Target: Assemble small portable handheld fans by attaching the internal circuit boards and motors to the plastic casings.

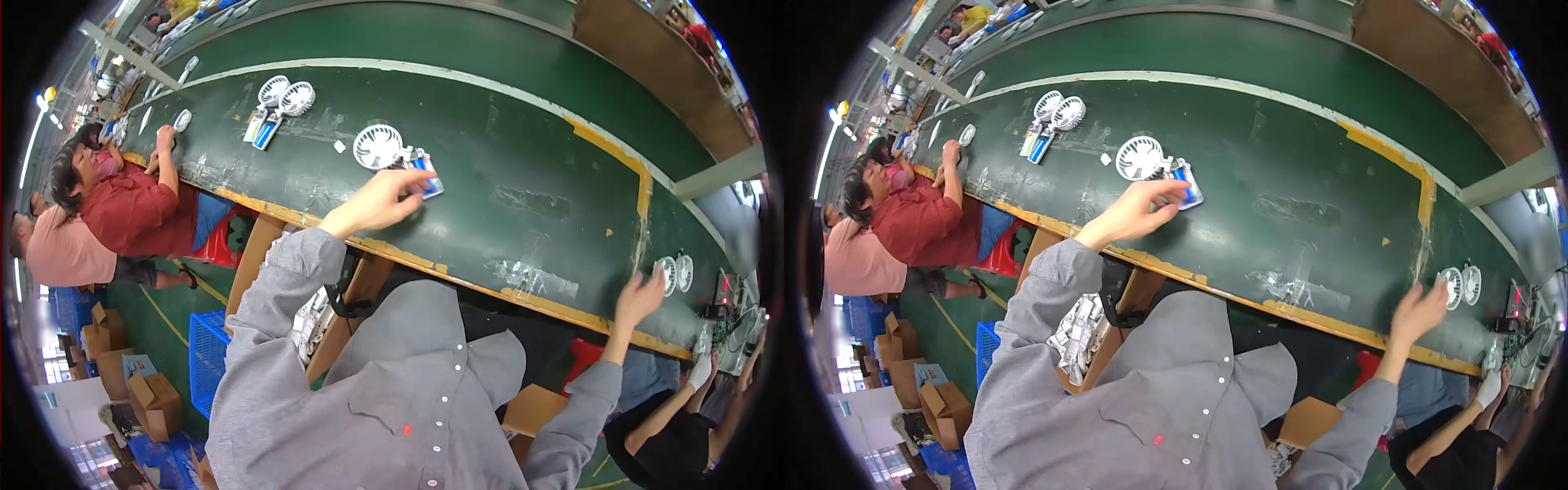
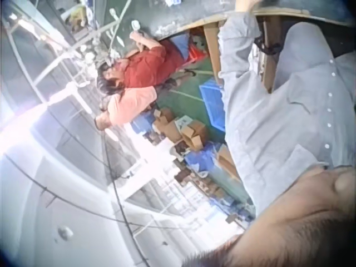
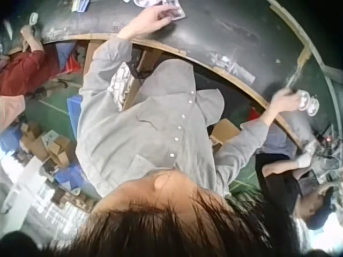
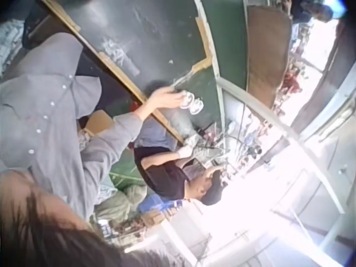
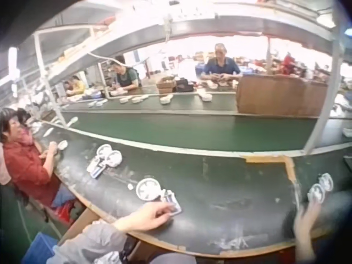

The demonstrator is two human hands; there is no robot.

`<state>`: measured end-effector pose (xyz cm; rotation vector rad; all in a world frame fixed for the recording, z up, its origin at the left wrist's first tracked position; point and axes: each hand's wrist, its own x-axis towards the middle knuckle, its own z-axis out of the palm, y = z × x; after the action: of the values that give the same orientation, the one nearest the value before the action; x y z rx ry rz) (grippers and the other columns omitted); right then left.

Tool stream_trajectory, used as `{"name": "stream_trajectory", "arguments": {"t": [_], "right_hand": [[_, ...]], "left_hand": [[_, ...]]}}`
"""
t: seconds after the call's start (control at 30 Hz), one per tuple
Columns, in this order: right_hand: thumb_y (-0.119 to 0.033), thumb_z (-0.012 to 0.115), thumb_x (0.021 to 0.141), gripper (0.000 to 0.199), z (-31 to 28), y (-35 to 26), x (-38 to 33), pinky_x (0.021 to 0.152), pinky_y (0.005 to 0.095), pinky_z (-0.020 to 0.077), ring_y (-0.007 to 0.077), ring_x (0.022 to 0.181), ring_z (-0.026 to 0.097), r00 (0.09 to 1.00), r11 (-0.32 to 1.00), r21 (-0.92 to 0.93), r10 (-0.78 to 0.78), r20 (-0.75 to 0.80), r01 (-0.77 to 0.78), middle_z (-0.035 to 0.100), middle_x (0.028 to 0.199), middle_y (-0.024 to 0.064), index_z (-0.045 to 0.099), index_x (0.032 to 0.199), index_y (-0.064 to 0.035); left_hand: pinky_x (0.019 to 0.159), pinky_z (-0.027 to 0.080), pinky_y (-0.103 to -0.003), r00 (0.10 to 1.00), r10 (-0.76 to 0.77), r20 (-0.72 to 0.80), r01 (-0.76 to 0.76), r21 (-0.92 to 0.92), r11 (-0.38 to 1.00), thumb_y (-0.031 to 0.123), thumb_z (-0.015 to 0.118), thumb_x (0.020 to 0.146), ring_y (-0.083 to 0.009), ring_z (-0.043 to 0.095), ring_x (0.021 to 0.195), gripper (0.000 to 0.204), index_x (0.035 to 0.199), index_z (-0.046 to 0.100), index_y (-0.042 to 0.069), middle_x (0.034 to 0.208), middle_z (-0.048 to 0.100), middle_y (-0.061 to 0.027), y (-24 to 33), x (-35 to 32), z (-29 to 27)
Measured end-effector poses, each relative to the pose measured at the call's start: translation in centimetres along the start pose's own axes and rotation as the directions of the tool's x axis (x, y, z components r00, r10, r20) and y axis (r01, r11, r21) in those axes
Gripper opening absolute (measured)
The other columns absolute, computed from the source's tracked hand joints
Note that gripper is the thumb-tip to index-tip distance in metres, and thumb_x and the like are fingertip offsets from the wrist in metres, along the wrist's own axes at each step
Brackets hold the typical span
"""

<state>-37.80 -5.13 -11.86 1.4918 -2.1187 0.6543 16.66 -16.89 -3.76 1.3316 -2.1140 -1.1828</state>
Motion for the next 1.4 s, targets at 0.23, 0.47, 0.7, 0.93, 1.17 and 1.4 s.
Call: {"name": "stream_trajectory", "arguments": {"t": [0.23, 0.47, 0.7, 0.93, 1.17, 1.4], "right_hand": [[-0.01, 0.062, 0.086, 0.036, -7.2, -17.2, -3.3, 0.107, 0.0455, 0.0347, 0.036, 0.125, 0.046, 0.956, 0.811, 0.584, -0.19, 0.223, 0.025, 0.054, 0.128, 0.0176, 0.056, 0.12, 0.0], [-0.016, 0.073, 0.075, 0.053, -8.1, -21.7, -5.1, 0.105, 0.0494, 0.036, 0.0384, 0.123, 0.048, 0.927, 0.701, 0.705, -0.329, 0.18, 0.112, 0.055, 0.128, 0.0175, 0.054, 0.121, 0.001], [-0.026, 0.08, 0.071, 0.068, -7.4, -22.4, -4.6, 0.107, 0.0499, 0.0344, 0.0371, 0.128, 0.046, 0.928, 0.595, 0.801, -0.334, 0.167, 0.069, 0.053, 0.132, 0.0165, 0.051, 0.126, 0.0005], [-0.004, 0.064, 0.076, 0.038, -9.5, -21.6, -6.9, 0.092, 0.0318, 0.0452, 0.0173, 0.106, 0.058, 0.796, -0.172, 0.779, -0.205, 0.57, -0.603, 0.061, 0.113, 0.0112, 0.056, 0.113, 0.0025], [-0.033, 0.054, 0.079, 0.038, -13.0, -20.9, -7.3, 0.066, 0.0343, 0.0494, 0.0241, 0.07, 0.062, 0.666, -0.669, 0.366, -0.262, 0.698, -0.647, 0.06, 0.078, 0.0158, 0.052, 0.096, 0.0014], [-0.045, 0.041, 0.095, 0.045, -13.9, -19.9, -8.2, 0.039, 0.0276, 0.0403, 0.0172, 0.038, 0.049, 0.525, -0.638, 0.179, -0.407, 0.747, -0.749, 0.053, 0.053, 0.0111, 0.048, 0.089, -0.0016]], "left_hand": [[0.101, 0.036, -0.053, 0.934, 0.289, -0.209, -0.033, 0.756, 0.654, 0.023, 0.067, 0.072, -0.031, 0.044, 0.126, 0.061, 0.13, 0.052, 0.013, 0.132, 0.051, -0.0105, -2.1, 2.5, 1.8], [0.091, 0.045, -0.043, 0.934, 0.356, -0.029, -0.312, 0.422, 0.851, 0.02, 0.069, 0.069, -0.0297, 0.05, 0.116, 0.046, 0.114, 0.062, 0.011, 0.119, 0.057, -0.0082, 4.8, 2.0, 6.2], [0.091, 0.046, -0.04, 0.85, 0.527, -0.028, -0.517, 0.148, 0.843, 0.012, 0.073, 0.071, -0.032, 0.054, 0.109, 0.043, 0.113, 0.064, 0.007, 0.116, 0.06, -0.0114, 12.4, 1.8, 8.1], [0.089, 0.047, -0.04, 0.799, 0.6, 0.023, -0.6, -0.007, 0.8, 0.01, 0.074, 0.07, -0.0309, 0.056, 0.109, 0.045, 0.113, 0.064, 0.006, 0.118, 0.06, -0.0135, 14.8, 1.5, 8.8], [0.088, 0.048, -0.04, 0.799, 0.6, 0.044, -0.602, 0.042, 0.798, 0.01, 0.073, 0.068, -0.031, 0.056, 0.107, 0.045, 0.111, 0.064, 0.006, 0.115, 0.061, -0.0125, 15.7, 1.2, 9.5], [0.084, 0.049, -0.041, 0.786, 0.605, 0.127, -0.617, 0.099, 0.781, 0.012, 0.073, 0.064, -0.0321, 0.057, 0.104, 0.039, 0.102, 0.065, 0.006, 0.112, 0.061, -0.0103, 15.7, 0.4, 10.6]]}}
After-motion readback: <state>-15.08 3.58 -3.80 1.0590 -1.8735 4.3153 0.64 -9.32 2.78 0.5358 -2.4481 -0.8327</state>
